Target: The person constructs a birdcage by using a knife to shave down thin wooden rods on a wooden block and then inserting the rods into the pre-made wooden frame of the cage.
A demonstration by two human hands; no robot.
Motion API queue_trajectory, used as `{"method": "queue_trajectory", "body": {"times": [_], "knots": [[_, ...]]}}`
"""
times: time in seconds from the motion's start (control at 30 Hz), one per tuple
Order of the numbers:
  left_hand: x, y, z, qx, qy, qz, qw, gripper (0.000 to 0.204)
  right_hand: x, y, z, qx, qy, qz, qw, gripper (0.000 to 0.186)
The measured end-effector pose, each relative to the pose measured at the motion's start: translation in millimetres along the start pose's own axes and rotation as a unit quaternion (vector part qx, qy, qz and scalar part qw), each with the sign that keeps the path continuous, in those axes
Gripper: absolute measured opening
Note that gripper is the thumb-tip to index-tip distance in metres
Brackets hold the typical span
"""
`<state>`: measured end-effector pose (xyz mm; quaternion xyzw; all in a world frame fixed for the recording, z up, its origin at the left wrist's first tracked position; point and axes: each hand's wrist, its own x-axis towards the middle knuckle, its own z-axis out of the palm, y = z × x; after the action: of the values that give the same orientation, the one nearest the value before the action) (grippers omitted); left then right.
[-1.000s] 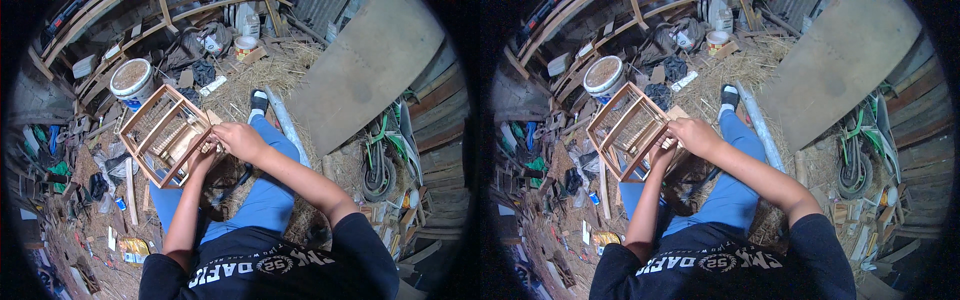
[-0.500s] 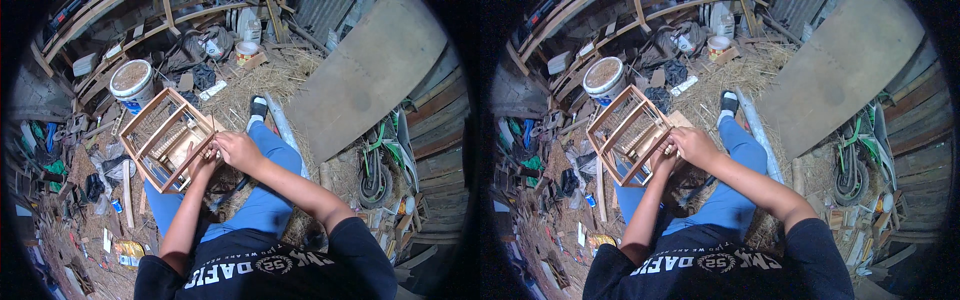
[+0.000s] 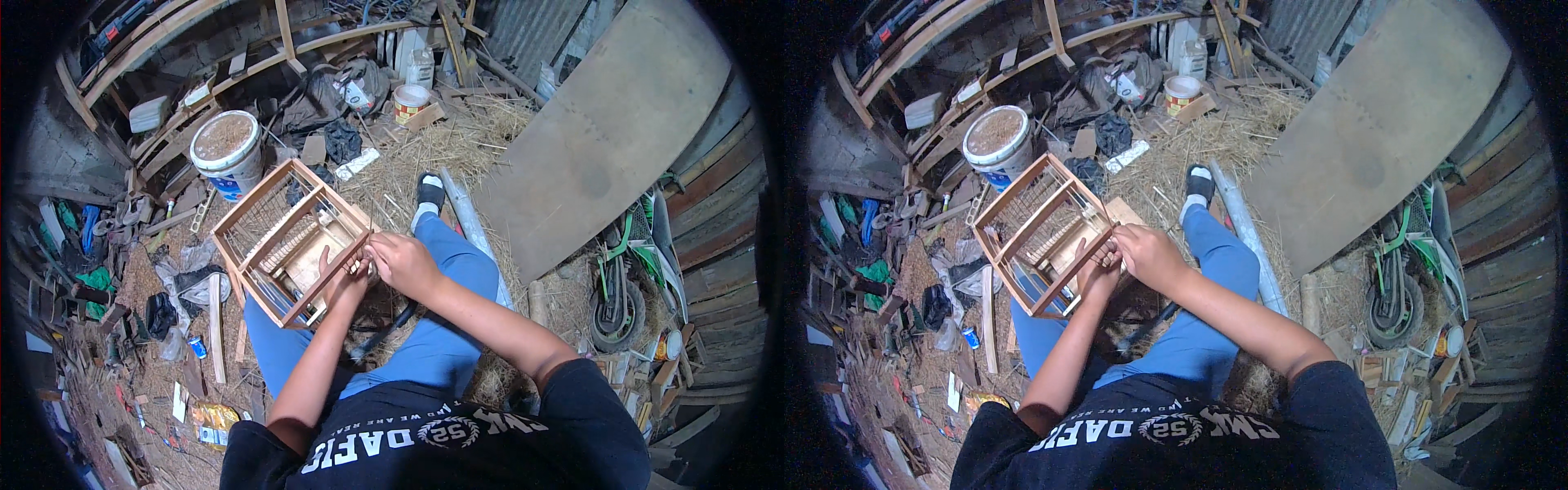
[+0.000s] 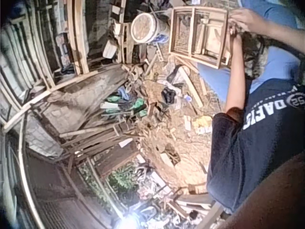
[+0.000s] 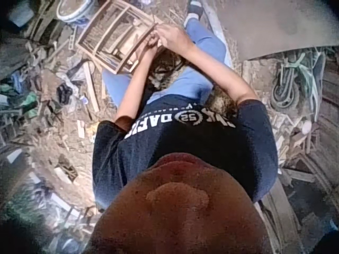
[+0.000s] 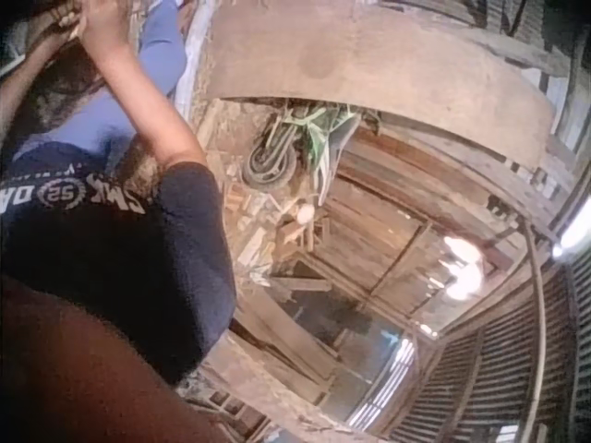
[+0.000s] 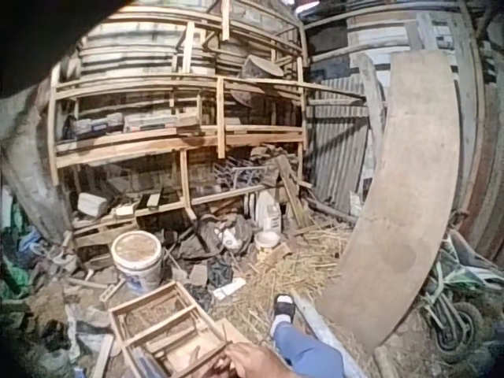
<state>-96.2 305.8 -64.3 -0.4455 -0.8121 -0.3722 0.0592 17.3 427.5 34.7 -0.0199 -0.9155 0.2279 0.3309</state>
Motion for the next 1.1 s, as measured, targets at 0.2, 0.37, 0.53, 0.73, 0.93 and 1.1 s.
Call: {"method": "queue_trajectory", "body": {"times": [0.2, 0.37, 0.53, 0.73, 0.93, 1.1], "knots": [[-1.7, -4.1, 0.4, 0.009, -0.003, 0.011, 1.0, 0.018, -2.6, 0.7, 4.0, -0.001, 0.002, -0.008, 1.0, 0.021], [0.4, 5.0, -13.0, -0.045, -0.035, -0.064, 0.996, 0.033, 9.2, -0.4, -13.8, 0.05, -0.033, 0.013, 0.998, 0.012], [-2.2, 12.2, -30.7, 0.014, -0.151, -0.199, 0.968, 0.034, 8.6, -0.8, -15.8, 0.053, -0.035, 0.028, 0.998, 0.012], [-7.4, 13.1, -32.2, 0.065, -0.154, -0.187, 0.968, 0.039, 57.3, -29.2, -97.2, 0.081, 0.229, 0.121, 0.963, 0.006], [-8.0, 27.4, -56.5, 0.052, -0.176, -0.193, 0.964, 0.042, 5.1, 43.0, -32.0, 0.174, -0.096, 0.199, 0.96, 0.016], [-21.6, 4.7, -52.5, 0.169, -0.242, -0.113, 0.949, 0.042, -18.4, 48.0, 43.0, 0.381, -0.03, 0.236, 0.893, 0.02]]}}
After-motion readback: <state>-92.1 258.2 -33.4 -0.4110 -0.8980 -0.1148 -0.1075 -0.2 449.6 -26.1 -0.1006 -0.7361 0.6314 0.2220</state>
